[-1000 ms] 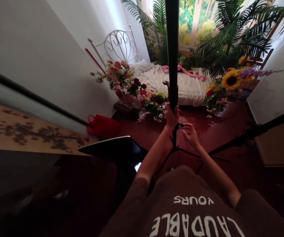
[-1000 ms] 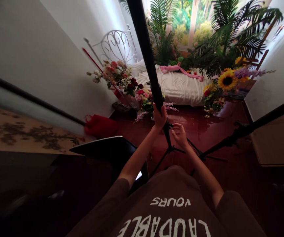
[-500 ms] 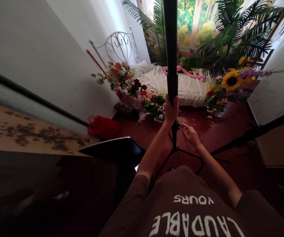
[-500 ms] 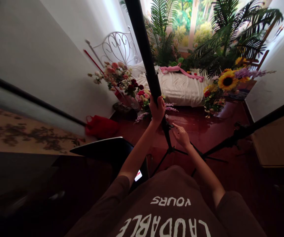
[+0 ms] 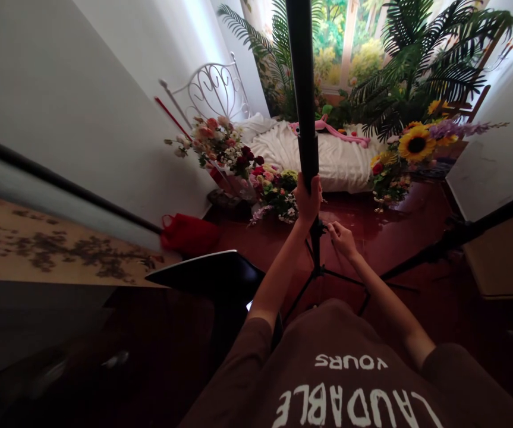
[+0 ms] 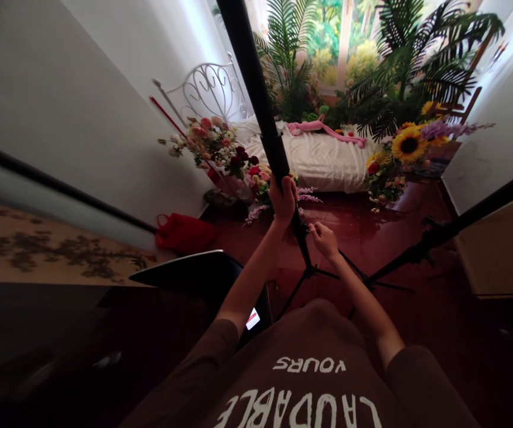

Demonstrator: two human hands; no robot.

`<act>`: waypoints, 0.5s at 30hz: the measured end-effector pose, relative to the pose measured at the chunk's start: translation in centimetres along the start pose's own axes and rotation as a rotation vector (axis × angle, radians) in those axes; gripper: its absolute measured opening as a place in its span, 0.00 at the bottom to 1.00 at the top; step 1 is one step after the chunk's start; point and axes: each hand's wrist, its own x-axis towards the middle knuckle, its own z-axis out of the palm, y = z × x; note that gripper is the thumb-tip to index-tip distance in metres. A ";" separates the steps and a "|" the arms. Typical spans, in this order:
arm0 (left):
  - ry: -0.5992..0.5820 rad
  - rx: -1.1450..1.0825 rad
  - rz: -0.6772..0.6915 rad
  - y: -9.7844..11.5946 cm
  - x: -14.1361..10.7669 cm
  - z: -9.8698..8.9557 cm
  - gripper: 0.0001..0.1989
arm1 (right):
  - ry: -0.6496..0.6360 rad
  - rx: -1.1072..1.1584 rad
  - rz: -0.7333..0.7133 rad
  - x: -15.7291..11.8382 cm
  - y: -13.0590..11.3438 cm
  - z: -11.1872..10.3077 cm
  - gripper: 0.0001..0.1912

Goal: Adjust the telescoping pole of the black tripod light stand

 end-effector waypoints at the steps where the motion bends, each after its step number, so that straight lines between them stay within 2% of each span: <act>1: 0.005 -0.003 -0.002 0.1 -0.1 0.0 0.21 | 0.011 -0.002 -0.002 0.1 0.1 0.1 0.20; 8: 0.001 0.022 0.004 -0.2 -0.8 -0.1 0.20 | -0.023 0.231 0.112 1.1 0.8 1.0 0.25; 11: 0.016 0.035 0.010 -0.5 -1.0 -0.1 0.20 | -0.032 0.321 0.232 1.4 0.7 1.1 0.26; 15: 0.019 0.048 0.016 -0.6 -1.3 -0.1 0.22 | -0.132 0.516 0.464 0.4 1.4 0.7 0.23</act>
